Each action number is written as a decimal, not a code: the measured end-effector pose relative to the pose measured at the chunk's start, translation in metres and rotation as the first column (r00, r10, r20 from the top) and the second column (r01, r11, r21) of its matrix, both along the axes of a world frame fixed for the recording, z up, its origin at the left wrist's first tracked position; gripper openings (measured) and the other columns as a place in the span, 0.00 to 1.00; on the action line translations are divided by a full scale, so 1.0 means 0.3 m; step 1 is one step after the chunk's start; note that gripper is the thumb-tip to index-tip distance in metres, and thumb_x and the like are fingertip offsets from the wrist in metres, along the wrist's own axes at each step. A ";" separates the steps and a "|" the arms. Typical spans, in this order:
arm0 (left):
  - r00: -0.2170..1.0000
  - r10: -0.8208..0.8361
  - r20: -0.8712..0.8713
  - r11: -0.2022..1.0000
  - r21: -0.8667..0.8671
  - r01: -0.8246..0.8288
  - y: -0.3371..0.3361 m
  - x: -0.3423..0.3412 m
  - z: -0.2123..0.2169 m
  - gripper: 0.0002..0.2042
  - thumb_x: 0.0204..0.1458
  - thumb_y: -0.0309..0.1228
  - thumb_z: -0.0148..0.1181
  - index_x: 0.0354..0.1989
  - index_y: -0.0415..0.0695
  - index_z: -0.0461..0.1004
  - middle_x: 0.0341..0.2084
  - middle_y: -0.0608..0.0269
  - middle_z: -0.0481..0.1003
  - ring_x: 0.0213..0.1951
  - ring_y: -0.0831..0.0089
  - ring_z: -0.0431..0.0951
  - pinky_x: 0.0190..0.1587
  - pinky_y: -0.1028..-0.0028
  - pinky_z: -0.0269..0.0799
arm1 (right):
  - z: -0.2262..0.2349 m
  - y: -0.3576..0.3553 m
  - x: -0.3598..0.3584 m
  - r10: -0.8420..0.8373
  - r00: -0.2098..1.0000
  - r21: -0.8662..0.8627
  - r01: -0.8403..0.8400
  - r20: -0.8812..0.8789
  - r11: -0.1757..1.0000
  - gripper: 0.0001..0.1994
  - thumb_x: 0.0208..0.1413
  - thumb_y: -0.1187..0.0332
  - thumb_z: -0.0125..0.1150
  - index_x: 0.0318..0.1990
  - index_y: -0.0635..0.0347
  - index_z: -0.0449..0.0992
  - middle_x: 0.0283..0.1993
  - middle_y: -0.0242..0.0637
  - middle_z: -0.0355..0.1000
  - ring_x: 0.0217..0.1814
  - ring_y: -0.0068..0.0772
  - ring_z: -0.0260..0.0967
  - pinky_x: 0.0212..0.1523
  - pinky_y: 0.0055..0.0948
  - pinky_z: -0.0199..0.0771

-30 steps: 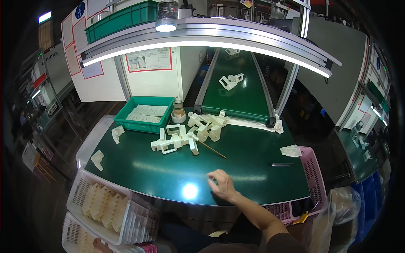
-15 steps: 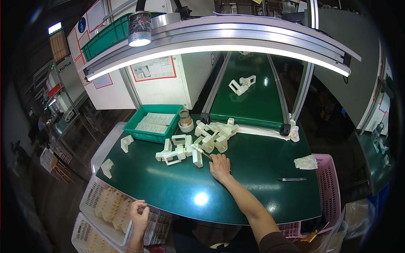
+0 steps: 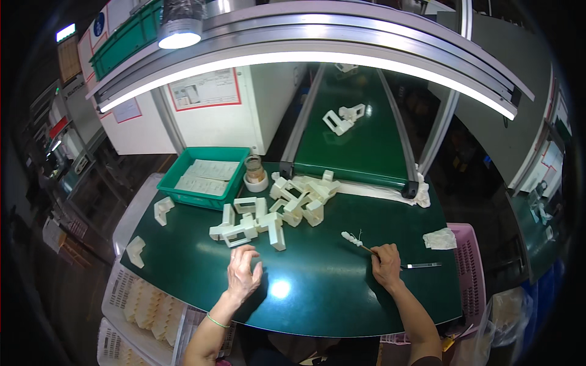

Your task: The person applies adhesive paste to white plastic parts using an applicator stick, then stacks the parts in baskets.

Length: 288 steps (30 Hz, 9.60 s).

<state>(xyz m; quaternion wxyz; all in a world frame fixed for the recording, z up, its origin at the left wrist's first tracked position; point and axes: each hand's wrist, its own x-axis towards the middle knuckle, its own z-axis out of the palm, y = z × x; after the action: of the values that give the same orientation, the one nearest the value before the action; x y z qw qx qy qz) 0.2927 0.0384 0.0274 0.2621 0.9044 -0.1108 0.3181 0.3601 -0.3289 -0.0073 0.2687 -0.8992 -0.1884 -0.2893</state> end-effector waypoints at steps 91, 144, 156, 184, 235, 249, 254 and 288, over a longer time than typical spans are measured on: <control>0.980 -0.199 0.029 -0.311 -0.950 -0.034 -0.137 -0.062 -0.119 0.26 0.40 0.19 0.63 0.52 0.41 0.65 0.42 0.60 0.72 0.40 0.68 0.75 0.44 0.66 0.74 | 0.064 0.445 0.097 0.442 0.698 0.463 -0.175 -0.564 0.869 0.18 0.44 0.59 0.68 0.36 0.64 0.73 0.33 0.40 0.74 0.36 0.28 0.70 0.38 0.28 0.70; 0.873 0.478 -0.092 0.683 -0.587 -0.435 0.171 -0.216 -0.113 0.20 0.42 0.23 0.58 0.47 0.39 0.65 0.53 0.50 0.61 0.54 0.59 0.63 0.56 0.64 0.59 | 0.241 0.507 0.147 0.463 0.103 0.437 -0.206 -0.880 0.876 0.13 0.53 0.59 0.57 0.33 0.62 0.74 0.22 0.34 0.69 0.17 0.18 0.63 0.16 0.21 0.63; 0.894 0.449 0.003 0.800 -0.447 -0.400 0.164 -0.209 -0.180 0.21 0.50 0.41 0.57 0.44 0.36 0.65 0.46 0.47 0.64 0.51 0.54 0.61 0.55 0.58 0.55 | 0.078 0.762 -0.018 0.739 0.029 0.736 0.120 -0.673 0.666 0.37 0.57 0.55 0.57 0.65 0.62 0.42 0.31 0.40 0.72 0.20 0.23 0.69 0.16 0.21 0.73; 0.883 0.467 -0.043 0.773 -0.464 -0.432 0.166 -0.200 -0.175 0.18 0.53 0.37 0.52 0.45 0.36 0.64 0.48 0.46 0.64 0.54 0.53 0.59 0.58 0.57 0.52 | 0.019 0.849 0.016 0.904 -0.095 0.755 -0.590 -0.417 0.286 0.17 0.55 0.69 0.58 0.53 0.58 0.66 0.36 0.30 0.66 0.35 0.19 0.62 0.38 0.22 0.64; 0.906 0.423 0.031 0.560 -0.795 -0.234 0.184 -0.201 -0.232 0.18 0.54 0.31 0.50 0.50 0.34 0.59 0.55 0.48 0.54 0.57 0.59 0.58 0.62 0.60 0.54 | -0.026 0.716 0.548 -0.013 0.977 -0.187 -0.027 -0.211 0.982 0.30 0.44 0.60 0.67 0.53 0.60 0.63 0.49 0.50 0.65 0.53 0.49 0.62 0.50 0.44 0.65; 0.900 0.434 0.034 0.577 -0.778 -0.248 0.187 -0.197 -0.238 0.14 0.54 0.27 0.49 0.48 0.35 0.61 0.53 0.48 0.56 0.56 0.60 0.60 0.60 0.62 0.57 | 0.068 0.463 0.106 0.032 0.846 -0.082 -0.090 -0.533 0.993 0.11 0.48 0.65 0.57 0.36 0.60 0.77 0.30 0.41 0.71 0.35 0.45 0.70 0.36 0.38 0.71; 0.890 0.455 0.021 0.595 -0.751 -0.286 0.186 -0.197 -0.238 0.14 0.54 0.26 0.48 0.47 0.35 0.62 0.52 0.48 0.57 0.55 0.60 0.61 0.60 0.63 0.58 | 0.069 0.464 0.005 0.260 0.963 -0.078 -0.265 -0.071 0.961 0.11 0.39 0.65 0.66 0.29 0.59 0.74 0.35 0.36 0.68 0.42 0.39 0.65 0.36 0.39 0.65; 0.906 0.412 0.100 0.511 -0.848 -0.139 0.180 -0.197 -0.218 0.20 0.51 0.21 0.45 0.54 0.35 0.55 0.57 0.51 0.53 0.61 0.59 0.56 0.65 0.61 0.49 | 0.066 0.893 0.307 0.227 0.974 -0.214 -0.224 -0.008 0.951 0.18 0.45 0.64 0.64 0.45 0.53 0.72 0.40 0.46 0.67 0.42 0.46 0.68 0.35 0.40 0.71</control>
<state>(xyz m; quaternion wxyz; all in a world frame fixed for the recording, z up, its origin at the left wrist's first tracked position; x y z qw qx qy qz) 0.2335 0.0924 -0.0380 0.5803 0.6237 0.1609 0.4983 0.4522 -0.0609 0.0126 0.2000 -0.8931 -0.3221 -0.2422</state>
